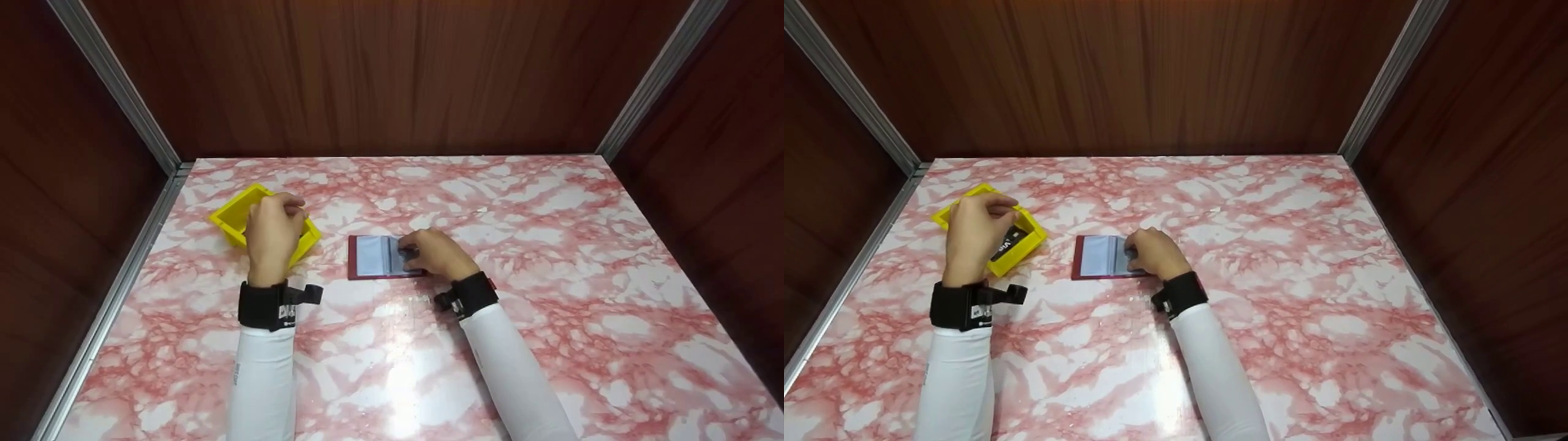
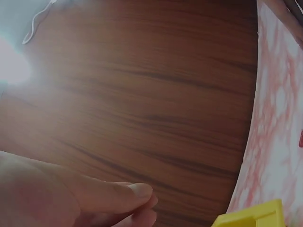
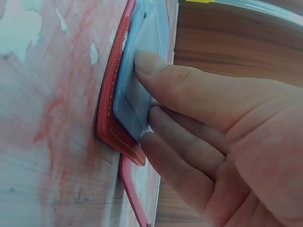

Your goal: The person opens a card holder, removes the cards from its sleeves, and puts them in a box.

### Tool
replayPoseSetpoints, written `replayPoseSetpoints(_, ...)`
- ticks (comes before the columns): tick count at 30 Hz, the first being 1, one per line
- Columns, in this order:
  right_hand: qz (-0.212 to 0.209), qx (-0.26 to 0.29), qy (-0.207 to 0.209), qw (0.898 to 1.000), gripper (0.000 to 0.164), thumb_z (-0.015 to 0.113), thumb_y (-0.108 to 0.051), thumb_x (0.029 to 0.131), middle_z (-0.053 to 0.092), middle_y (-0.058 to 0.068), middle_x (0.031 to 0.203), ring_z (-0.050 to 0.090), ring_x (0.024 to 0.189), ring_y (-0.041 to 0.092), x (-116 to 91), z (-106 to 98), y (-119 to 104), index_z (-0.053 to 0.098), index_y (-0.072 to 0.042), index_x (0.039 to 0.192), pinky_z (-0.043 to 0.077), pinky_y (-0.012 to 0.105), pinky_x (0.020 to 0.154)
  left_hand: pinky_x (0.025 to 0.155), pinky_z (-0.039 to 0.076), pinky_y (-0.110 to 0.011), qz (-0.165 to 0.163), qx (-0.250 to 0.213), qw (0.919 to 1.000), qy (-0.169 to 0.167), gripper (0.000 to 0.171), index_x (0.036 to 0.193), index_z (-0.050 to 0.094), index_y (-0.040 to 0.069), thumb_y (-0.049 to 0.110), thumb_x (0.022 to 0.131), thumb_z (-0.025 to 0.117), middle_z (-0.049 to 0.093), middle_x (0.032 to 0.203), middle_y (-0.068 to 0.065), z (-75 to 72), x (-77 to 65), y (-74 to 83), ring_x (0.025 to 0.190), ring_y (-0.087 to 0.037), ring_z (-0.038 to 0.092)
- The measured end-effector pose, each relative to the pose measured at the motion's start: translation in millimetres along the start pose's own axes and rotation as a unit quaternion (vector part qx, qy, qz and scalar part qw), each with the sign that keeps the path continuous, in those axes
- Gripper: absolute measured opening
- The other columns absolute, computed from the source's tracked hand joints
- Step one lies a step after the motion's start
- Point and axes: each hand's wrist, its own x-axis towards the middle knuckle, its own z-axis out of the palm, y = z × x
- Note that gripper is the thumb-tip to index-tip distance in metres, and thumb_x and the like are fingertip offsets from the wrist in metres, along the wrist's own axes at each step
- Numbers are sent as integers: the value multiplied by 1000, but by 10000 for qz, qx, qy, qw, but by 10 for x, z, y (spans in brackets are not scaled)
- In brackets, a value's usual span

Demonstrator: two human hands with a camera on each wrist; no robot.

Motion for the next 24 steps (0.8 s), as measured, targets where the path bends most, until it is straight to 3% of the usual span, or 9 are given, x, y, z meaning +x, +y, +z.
replayPoseSetpoints(5,-25,60,-90,9999,39,85,-13,92,80,9,127,73,120,26,-1,-55,12,78,-10,131,57,46,110,96,64,-47,308,-654,9959,-542,19,114,81,-2,6,98,76,82,109,-22,82,-50,121,103,-35,79)
replayPoseSetpoints(11,-159,51,384,9991,40,85,-12,93,79,12,132,73,123,32,-37,-173,77,77,-7,132,57,50,111,95,64,-45,688,-694,9887,-1133,17,112,82,0,9,98,77,82,107,-18,326,-69,187,100,-32,78)
replayPoseSetpoints(18,-35,-253,595,9979,30,87,-14,91,82,11,118,68,101,28,-69,-208,137,82,-9,121,57,49,96,95,60,-43,813,-93,9759,-2021,12,106,84,5,12,98,79,85,102,-11,733,-119,141,98,-28,75)
replayPoseSetpoints(24,234,-358,550,9976,30,90,-18,88,84,10,114,72,101,27,-74,-184,149,85,-12,117,59,47,98,92,60,-44,809,529,9693,-2259,9,102,86,7,13,96,81,84,99,-9,1000,-152,39,97,-28,74)
